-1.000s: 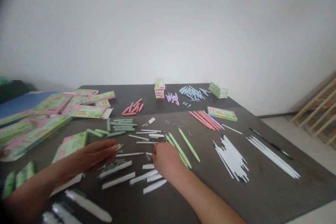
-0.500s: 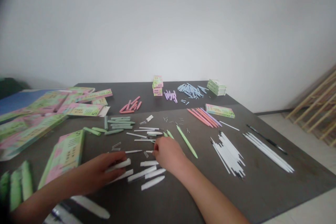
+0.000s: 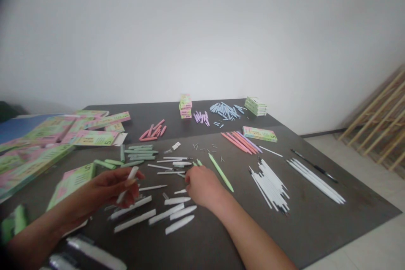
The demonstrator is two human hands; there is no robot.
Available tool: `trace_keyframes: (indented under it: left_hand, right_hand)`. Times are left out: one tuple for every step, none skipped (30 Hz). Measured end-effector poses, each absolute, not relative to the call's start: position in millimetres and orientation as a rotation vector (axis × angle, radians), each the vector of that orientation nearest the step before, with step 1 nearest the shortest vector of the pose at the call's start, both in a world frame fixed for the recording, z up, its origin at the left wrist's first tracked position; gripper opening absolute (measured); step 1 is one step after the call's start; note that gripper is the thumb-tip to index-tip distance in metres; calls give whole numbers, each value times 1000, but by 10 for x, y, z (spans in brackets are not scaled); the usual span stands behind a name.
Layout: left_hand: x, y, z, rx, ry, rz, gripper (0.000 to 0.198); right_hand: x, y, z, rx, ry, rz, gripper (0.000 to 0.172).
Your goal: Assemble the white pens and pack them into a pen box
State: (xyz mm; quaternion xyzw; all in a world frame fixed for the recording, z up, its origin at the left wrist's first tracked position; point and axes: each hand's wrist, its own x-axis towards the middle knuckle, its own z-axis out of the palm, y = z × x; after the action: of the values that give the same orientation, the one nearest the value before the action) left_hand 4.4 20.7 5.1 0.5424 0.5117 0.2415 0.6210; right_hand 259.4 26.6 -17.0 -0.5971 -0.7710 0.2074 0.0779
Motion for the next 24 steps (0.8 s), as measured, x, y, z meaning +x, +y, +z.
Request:
trace_keyframes:
  left_hand:
    - [33,213,45,1248,1172,553,36]
    - [24,220,34,1253,1162,558,35]
    - [16,228,22,1258,1155,570,35]
    - [10,235,9,1270,1150,583,33]
    - [5,242,-1,1290,1146,592,32]
    - [2,248,-8,1317,1140,593,30]
    - [0,251,-11,1345,1136,597,28]
    - [-1,251,-10,1362,1136,600,27]
    - [0,250,-6,1360,1141,599,27]
    - [1,247,-2,1343,1153,597,27]
    - [3,243,2,1313,1170,595,28]
    - [4,239,4,1283,1190,592,31]
    - [4,237,3,1263,1211,598,33]
    - [1,237,0,1257,1227,601,36]
    - [-3,240,-6,1263,1238,599,39]
    - [-10,245,-13,1276,1244,581,40]
    - [-16,252,-19,1291,1244,550,41]
    - [-21,258,-22,1307,1238,511,41]
    - [-24,262,-21,1322,1227,472,41]
    - [-23,264,-16,1336,1220,434,41]
    - [-18,263,-8,1351,1221,406,41]
    - [-10,259,0,1365,1226,371,42]
    - [-2,255,6,1380,1232,337,44]
    - [6,251,6,1393,1242,314,45]
  right_hand:
    - [2643,279,-130,-1778,-2281,612,19]
    - [2699,295,-91,-1768,-2241,599,19]
    - [2760,315,-57,-1757,-2185,581,19]
    - [2824,336,-28,-1748,-2126,568,18]
    - [2886,356,-7,-1748,-2071,557,18]
    - [2945,375,6,-1758,-2023,543,17]
    - [2996,391,13,-1777,-1988,529,17]
    - [3037,404,16,-1800,-1960,511,16]
    - [3068,412,15,-1821,-1937,494,16]
    - [3088,415,15,-1834,-1921,478,16]
    - [3097,416,16,-1842,-1913,465,16]
    - [3096,413,19,-1850,-1913,457,16]
    - [3087,408,23,-1861,-1921,451,15]
    - [3072,402,29,-1873,-1936,444,15]
    - [3054,396,34,-1885,-1963,437,15]
    - [3035,390,37,-1895,-1994,432,16]
    - [3016,385,36,-1902,-2025,429,16]
    - [2998,382,30,-1906,-2050,427,16]
    - [2983,380,21,-1910,-2068,427,16]
    - [2970,379,7,-1916,-2077,429,16]
    - [2960,380,-9,-1922,-2078,430,16]
    - [2952,382,-24,-1927,-2074,430,15]
    - [2946,386,-37,-1930,-2070,430,14]
    - [2943,390,-46,-1928,-2062,432,13]
